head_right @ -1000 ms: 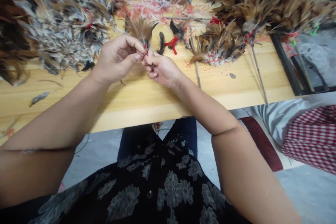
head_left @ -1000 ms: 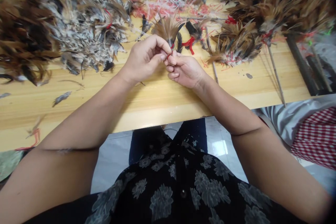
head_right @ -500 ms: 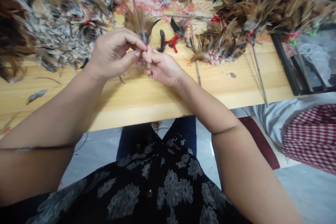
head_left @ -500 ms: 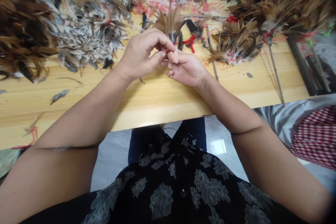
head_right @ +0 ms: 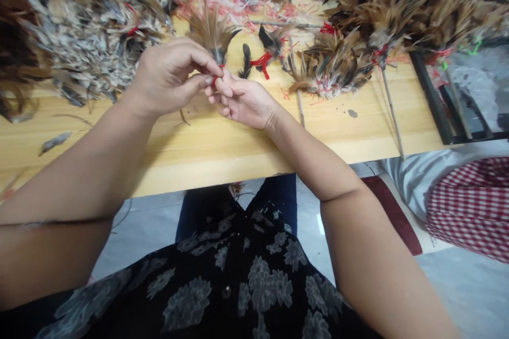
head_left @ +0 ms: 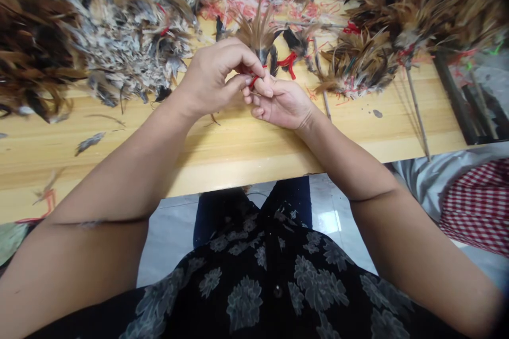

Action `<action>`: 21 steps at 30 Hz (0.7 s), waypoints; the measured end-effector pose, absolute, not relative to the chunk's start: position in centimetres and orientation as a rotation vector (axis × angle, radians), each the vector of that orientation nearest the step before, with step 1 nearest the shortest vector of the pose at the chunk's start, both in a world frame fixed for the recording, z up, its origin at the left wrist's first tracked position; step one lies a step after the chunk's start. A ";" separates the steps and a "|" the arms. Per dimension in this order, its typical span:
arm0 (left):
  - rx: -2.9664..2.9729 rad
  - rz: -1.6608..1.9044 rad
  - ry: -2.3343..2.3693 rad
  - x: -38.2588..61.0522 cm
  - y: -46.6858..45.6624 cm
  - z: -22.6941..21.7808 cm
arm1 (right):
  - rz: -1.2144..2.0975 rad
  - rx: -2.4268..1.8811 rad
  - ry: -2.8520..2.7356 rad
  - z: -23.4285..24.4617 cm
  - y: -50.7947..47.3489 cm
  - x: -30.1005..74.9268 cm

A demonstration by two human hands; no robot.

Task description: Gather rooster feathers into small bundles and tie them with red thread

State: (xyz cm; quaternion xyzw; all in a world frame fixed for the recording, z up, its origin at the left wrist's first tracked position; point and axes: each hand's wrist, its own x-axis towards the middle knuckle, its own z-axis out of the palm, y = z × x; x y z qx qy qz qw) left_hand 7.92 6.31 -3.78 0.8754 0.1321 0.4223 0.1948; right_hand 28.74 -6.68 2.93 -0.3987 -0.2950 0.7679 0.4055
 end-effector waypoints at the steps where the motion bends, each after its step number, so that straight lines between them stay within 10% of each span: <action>1: 2.449 1.139 0.441 7.8 6.3 -3.6 | 1.944 -1.001 -0.742 2.9 -6.7 28.7; 21: 2.246 1.487 0.375 8.9 7.4 -8.3 | 1.949 -0.920 -0.711 1.6 -5.9 28.1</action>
